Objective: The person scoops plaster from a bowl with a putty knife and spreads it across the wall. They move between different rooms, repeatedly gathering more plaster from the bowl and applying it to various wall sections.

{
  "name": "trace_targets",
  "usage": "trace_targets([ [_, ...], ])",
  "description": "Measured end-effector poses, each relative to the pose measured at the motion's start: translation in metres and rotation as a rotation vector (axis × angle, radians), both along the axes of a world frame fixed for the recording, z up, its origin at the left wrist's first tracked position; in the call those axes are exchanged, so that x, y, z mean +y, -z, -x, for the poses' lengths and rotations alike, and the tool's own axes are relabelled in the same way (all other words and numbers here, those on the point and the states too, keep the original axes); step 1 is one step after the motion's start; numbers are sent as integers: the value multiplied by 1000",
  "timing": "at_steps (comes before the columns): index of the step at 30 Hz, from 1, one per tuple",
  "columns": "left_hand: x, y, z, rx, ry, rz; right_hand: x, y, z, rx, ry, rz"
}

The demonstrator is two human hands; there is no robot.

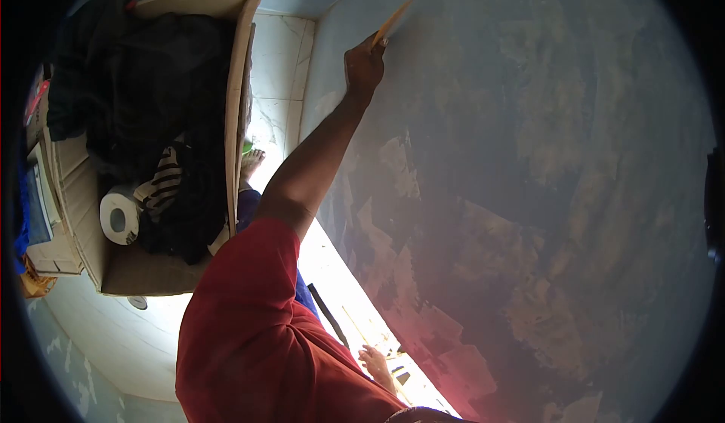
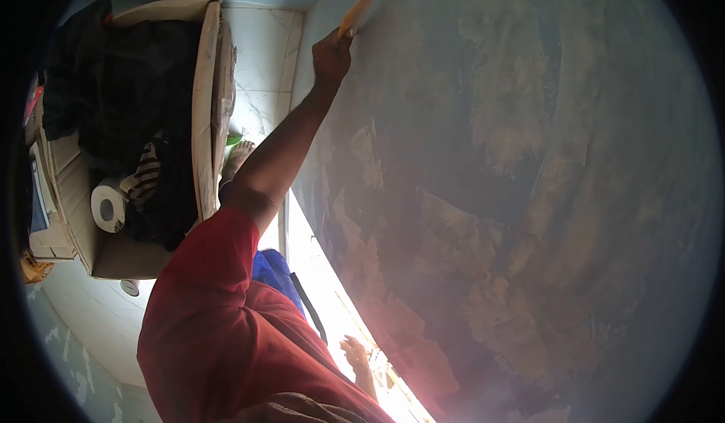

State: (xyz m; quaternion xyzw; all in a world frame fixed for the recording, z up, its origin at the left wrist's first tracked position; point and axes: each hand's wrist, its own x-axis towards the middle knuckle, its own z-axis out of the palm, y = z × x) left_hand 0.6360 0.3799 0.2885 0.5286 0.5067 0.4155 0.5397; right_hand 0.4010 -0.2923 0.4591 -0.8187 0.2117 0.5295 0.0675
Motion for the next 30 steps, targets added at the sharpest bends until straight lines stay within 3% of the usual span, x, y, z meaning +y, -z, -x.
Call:
trace_targets([
  [4,-23,-23,-13,-15,41,-61,11,-3,5,0,80,-1],
  [7,-58,-49,17,-25,174,-119,13,5,-2,54,144,-33],
  [10,-88,-71,44,-147,112,-182,39,4,-29,110,-25,-20],
  [11,-81,-72,44,-152,98,-186,50,3,-40,115,-88,-14],
  [14,-41,-56,31,-70,-130,-55,72,-8,-57,-120,112,-142],
  [18,16,9,-9,70,-102,-179,48,-15,-45,-168,129,-120],
  [21,15,14,-7,116,44,-163,-3,-6,-16,-60,37,-12],
  [23,-1,9,4,88,98,-142,-3,-12,8,-29,92,23],
  [27,-53,-15,44,-82,198,-149,21,-19,14,172,-49,85],
  [30,-75,-29,63,-191,168,-191,15,-9,2,129,20,34],
])
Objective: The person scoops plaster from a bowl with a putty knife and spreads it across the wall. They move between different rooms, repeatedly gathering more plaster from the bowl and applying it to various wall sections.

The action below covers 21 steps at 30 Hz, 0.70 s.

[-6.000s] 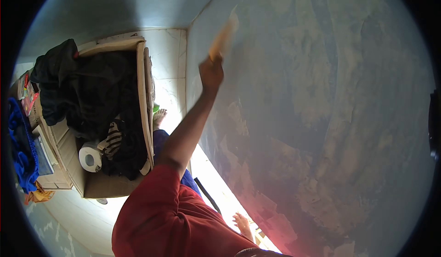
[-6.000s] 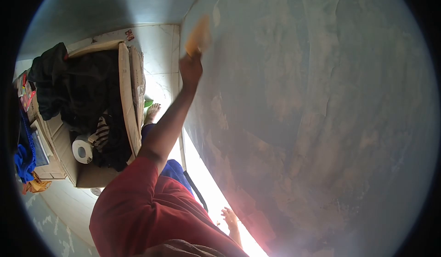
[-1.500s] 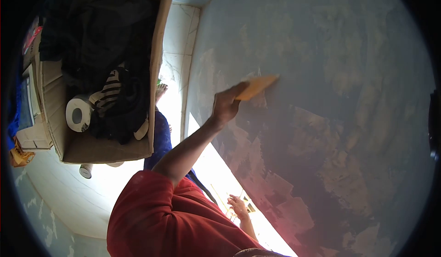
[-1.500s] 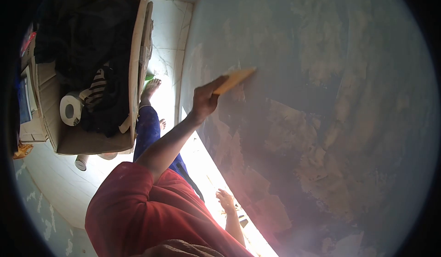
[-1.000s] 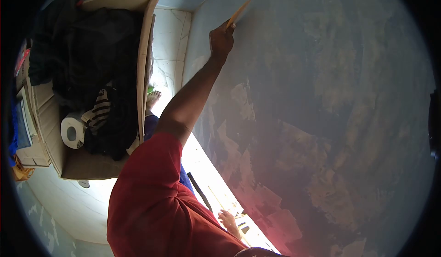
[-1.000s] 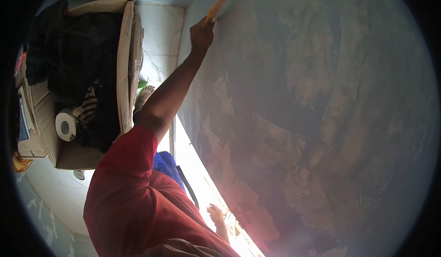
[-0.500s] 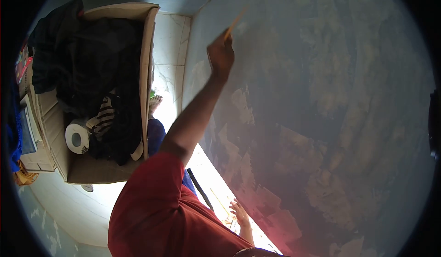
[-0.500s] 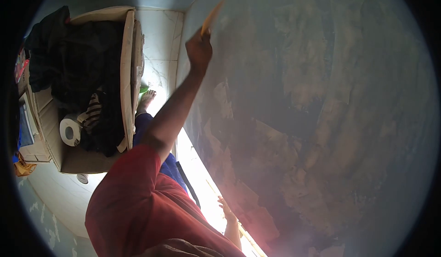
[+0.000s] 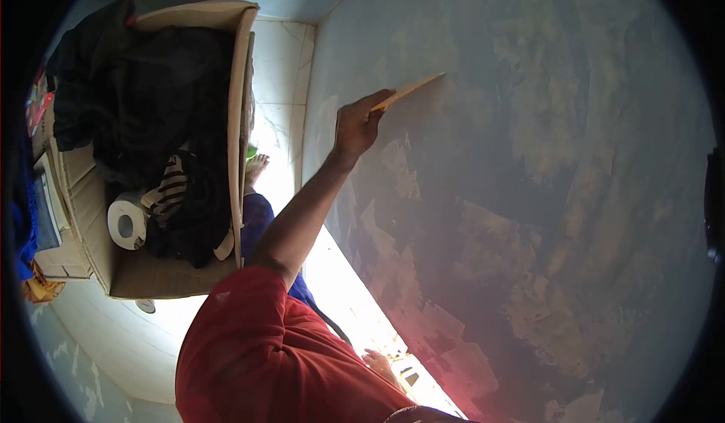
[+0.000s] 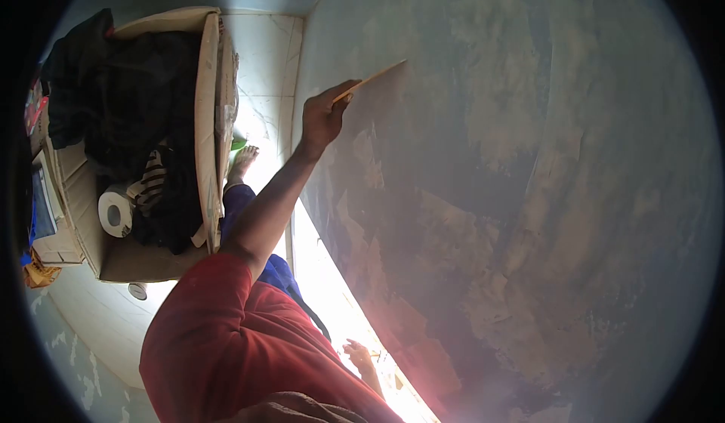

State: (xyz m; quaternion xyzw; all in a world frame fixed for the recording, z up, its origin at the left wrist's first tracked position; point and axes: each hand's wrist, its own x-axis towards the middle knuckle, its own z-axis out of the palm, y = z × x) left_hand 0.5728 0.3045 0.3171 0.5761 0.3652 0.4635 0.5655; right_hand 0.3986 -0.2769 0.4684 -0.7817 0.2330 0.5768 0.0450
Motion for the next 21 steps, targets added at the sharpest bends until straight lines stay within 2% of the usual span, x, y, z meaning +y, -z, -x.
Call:
trace_targets([
  [1,1,-2,-1,-66,-34,18,0,3,-10,-57,63,-16],
  [2,8,7,-8,39,-96,63,1,3,-18,-117,125,-77],
  [3,24,10,-17,34,-100,61,6,2,-24,-196,191,-97],
  [7,99,40,-75,186,-279,96,23,-1,-33,-281,142,-91],
  [10,121,44,-94,178,-190,169,9,6,-22,-217,94,-43],
  [14,99,52,-109,139,-174,33,16,2,-1,-161,148,-15],
  [17,68,37,-69,12,-13,119,39,-6,-3,-40,127,-44],
  [18,57,35,-53,-1,28,115,58,-6,-10,32,40,34],
  [21,43,4,-26,-20,-18,235,-12,19,-30,76,37,-112],
])
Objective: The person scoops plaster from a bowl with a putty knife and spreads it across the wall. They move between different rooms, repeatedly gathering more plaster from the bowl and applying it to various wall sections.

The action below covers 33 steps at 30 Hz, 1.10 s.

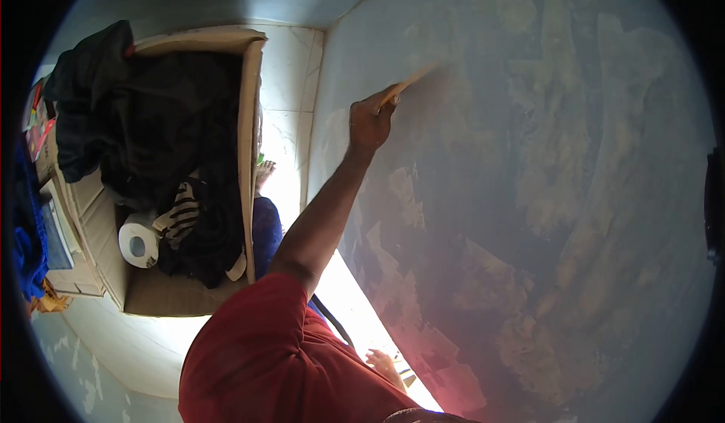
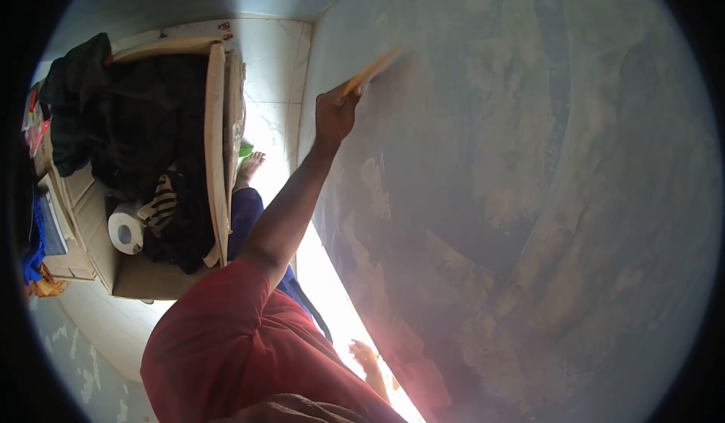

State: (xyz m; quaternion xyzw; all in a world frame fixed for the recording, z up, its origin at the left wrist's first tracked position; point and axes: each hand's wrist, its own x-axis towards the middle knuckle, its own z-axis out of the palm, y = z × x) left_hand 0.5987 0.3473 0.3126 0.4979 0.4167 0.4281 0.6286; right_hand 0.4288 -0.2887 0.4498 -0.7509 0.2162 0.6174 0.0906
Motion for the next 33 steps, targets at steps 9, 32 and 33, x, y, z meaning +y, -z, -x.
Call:
trace_targets([
  [9,147,44,-86,117,-281,-343,27,-19,-3,-347,162,35],
  [32,-251,49,200,192,548,144,-28,18,10,-335,-307,-187],
  [33,-270,57,214,109,441,302,-25,20,9,-370,-364,-235],
])
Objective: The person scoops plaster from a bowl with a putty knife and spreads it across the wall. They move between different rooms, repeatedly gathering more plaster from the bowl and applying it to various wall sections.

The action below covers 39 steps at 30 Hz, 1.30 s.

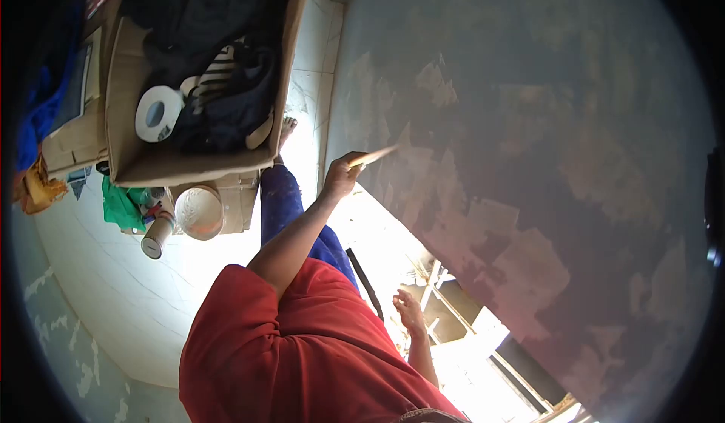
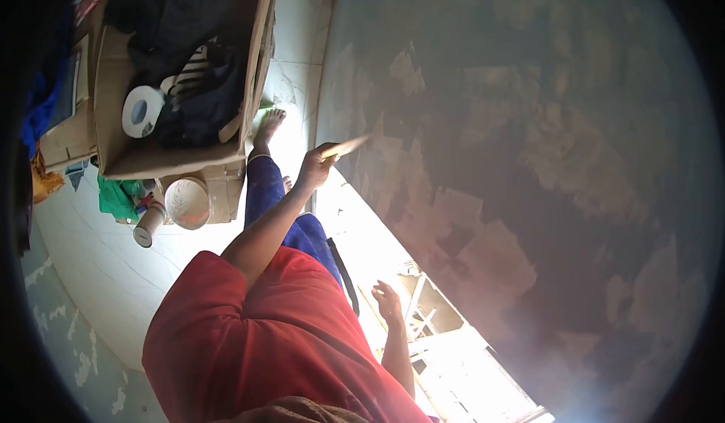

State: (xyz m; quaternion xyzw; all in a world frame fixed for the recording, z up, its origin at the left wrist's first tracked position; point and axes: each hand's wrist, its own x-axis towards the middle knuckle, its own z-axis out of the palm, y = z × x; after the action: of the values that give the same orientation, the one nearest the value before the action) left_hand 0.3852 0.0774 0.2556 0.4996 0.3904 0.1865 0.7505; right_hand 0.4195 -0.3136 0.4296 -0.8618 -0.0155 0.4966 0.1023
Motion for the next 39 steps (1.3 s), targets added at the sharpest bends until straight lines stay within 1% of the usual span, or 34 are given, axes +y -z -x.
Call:
trace_targets([
  [1,-19,9,11,-30,-120,161,27,-12,3,-45,-79,-7],
  [2,-26,-6,25,-77,-220,324,35,-10,6,-24,-74,-68],
  [3,-31,-19,38,-75,-221,310,41,-8,9,-16,-105,-121],
  [5,-45,-39,63,-361,-463,731,66,-6,18,13,-129,-213],
  [6,-49,-46,75,-465,-456,808,79,-7,21,26,-156,-238],
  [7,-55,-44,84,-496,-439,854,90,-4,26,40,-192,-315],
  [9,-64,-68,104,-527,-456,865,113,-1,38,106,-198,-433],
  [10,-62,-87,112,-533,-453,844,125,1,46,140,-209,-448],
  [11,-63,-108,120,-517,-469,874,133,7,54,141,-223,-539],
  [12,-67,-122,129,-493,-484,914,141,12,60,188,-225,-568],
  [13,-74,-122,135,-487,-478,909,152,12,69,236,-223,-591],
  [15,-83,-114,145,-536,-436,846,172,12,91,316,-63,-661],
  [16,-86,-117,150,-517,-441,817,187,-3,105,372,108,-689],
  [17,-88,-122,155,-454,-434,859,193,0,117,420,251,-773],
  [19,-87,-122,166,-441,-399,882,206,0,137,444,509,-802],
  [20,-89,-120,173,-437,-401,875,208,-1,143,451,510,-806],
  [22,-91,-117,189,-431,-382,696,215,-2,155,455,609,-799],
  [23,-95,-117,200,-422,-393,694,218,-6,163,446,611,-812],
  [25,-94,-115,226,-347,-535,773,214,9,172,493,627,-815],
  [26,-90,-121,243,-330,-555,753,216,5,180,493,615,-811],
  [27,-89,-125,261,-378,-591,693,218,3,188,495,605,-802],
  [29,-97,-110,299,-282,-521,594,216,16,211,537,606,-809],
  [30,-107,-102,311,-330,-592,679,218,23,229,551,634,-826],
  [31,-116,-93,327,-283,-565,719,219,25,248,558,659,-837],
  [33,-128,-77,354,-254,-532,784,218,54,282,439,604,-780],
  [34,-128,-58,371,-280,-505,815,221,60,293,399,599,-779],
  [35,-126,-35,389,-183,-462,744,219,73,296,392,587,-770],
  [37,-112,13,421,74,-645,693,206,101,296,444,661,-899],
  [38,-106,38,440,122,-714,723,206,98,296,403,698,-818],
  [39,-95,67,456,166,-784,744,208,82,298,366,668,-771],
])
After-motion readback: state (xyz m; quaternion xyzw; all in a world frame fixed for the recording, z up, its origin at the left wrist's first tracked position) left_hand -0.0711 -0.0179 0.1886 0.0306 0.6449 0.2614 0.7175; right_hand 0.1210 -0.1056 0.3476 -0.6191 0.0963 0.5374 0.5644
